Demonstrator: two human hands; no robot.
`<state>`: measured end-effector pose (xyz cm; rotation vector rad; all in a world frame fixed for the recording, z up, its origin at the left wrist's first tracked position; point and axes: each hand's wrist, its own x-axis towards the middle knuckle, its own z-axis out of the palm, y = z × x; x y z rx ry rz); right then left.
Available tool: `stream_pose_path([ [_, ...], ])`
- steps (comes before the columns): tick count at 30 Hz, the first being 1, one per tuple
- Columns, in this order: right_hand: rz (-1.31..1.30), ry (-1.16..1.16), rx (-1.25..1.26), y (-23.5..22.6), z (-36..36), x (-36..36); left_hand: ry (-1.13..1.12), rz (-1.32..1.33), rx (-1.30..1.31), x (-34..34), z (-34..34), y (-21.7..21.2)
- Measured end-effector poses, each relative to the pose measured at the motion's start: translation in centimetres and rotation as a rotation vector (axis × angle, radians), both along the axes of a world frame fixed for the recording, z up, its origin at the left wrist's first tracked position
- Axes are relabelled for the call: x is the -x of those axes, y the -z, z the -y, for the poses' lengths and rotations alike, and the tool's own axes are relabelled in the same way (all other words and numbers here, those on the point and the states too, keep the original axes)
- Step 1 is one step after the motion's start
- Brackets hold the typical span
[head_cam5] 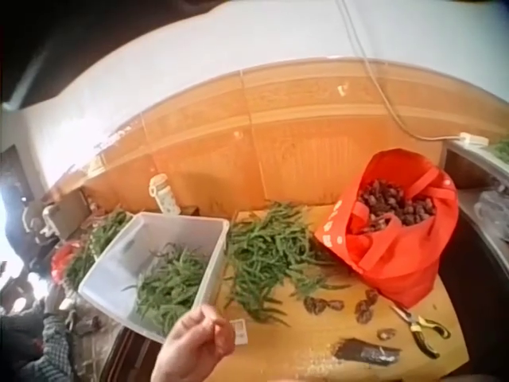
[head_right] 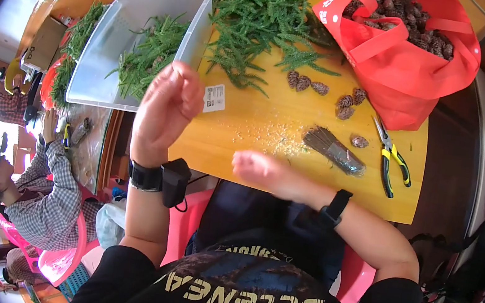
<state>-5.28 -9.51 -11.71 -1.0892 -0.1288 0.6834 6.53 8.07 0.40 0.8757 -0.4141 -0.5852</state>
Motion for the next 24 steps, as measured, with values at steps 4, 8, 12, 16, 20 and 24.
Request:
stream_pose_path([
  [4,0.18,0.275,0.194,-2.2,0.2,-2.3,-0.014,-0.098,-0.057,1.1,-2.7,2.6],
  [8,0.195,-0.093,-0.049,-1.1,-4.2,-2.6,-0.083,-0.077,-0.107,2.0,-2.5,2.2],
  [12,-0.302,0.055,-0.217,0.5,-6.9,-3.3,-0.064,-0.081,-0.135,2.5,-2.9,3.1],
  [16,0.007,0.493,0.09,0.0,-4.6,-5.3,-0.128,-0.125,-0.227,3.4,-4.1,4.2],
  [20,-0.123,0.241,-0.191,-1.6,-7.3,-4.8,-0.255,-0.219,-0.209,3.4,-3.5,4.8],
  [24,-0.064,0.231,-0.314,-1.4,-7.9,-4.9,-0.202,-0.176,-0.186,3.1,-2.8,5.1],
])
